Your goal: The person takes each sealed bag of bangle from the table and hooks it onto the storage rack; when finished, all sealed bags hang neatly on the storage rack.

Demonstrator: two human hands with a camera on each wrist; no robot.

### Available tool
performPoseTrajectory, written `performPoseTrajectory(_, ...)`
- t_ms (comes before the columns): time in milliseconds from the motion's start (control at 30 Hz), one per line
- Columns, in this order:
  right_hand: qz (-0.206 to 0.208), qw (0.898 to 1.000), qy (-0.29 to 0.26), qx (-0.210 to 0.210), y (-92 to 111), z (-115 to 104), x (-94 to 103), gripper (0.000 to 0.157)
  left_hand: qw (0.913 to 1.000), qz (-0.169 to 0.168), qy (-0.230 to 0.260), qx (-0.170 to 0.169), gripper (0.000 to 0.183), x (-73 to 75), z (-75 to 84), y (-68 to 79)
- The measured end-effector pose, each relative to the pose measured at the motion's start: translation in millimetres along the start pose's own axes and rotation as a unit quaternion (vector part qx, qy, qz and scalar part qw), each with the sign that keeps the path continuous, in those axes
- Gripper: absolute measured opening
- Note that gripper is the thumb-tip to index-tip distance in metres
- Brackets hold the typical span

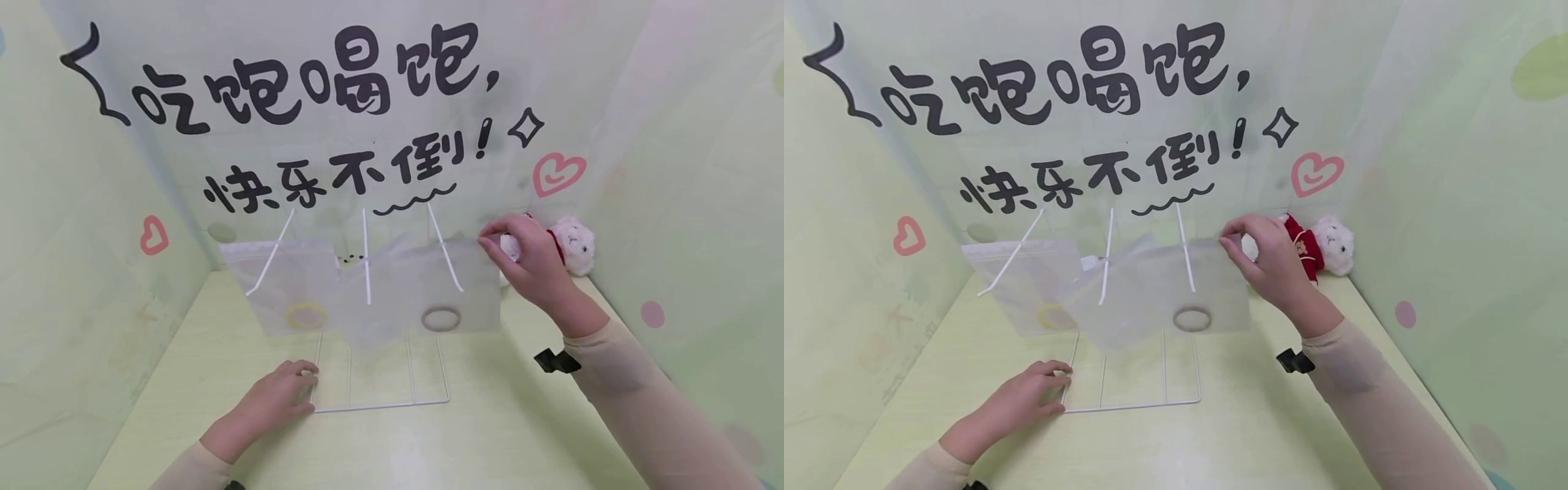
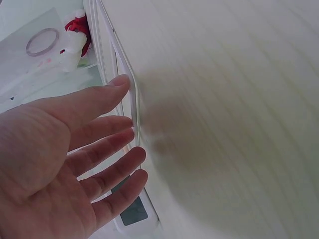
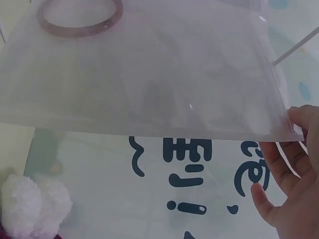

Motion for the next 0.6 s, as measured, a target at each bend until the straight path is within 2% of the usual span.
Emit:
performPoseTrajectory(200,-0.003,1.0,-0.002,0.006,1.5,2.5,-4.5,0.013,1.0,-0.002,-0.001,-0.001,0.039,0.0,0.1,0.7)
performPoseTrajectory(333,0.001,1.0,-0.002,0.001,5.4,3.5,-3.0,0.016,0.9999,-0.006,0.008,0.01,0.04,0.2,-1.1,1.0)
performPoseTrajectory(600,-0.013,0.999,0.018,-0.046,21.8,7.8,7.7,0.04,0.9999,-0.003,0.01,0.005,0.04,0.3,-1.2,-0.3)
Point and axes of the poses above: each hand's wrist, its own y-axis away from the middle knuckle, its own x-axis out of the back of the hand, z = x × y, the point moved 10 cm from there along -y, towards the middle knuckle
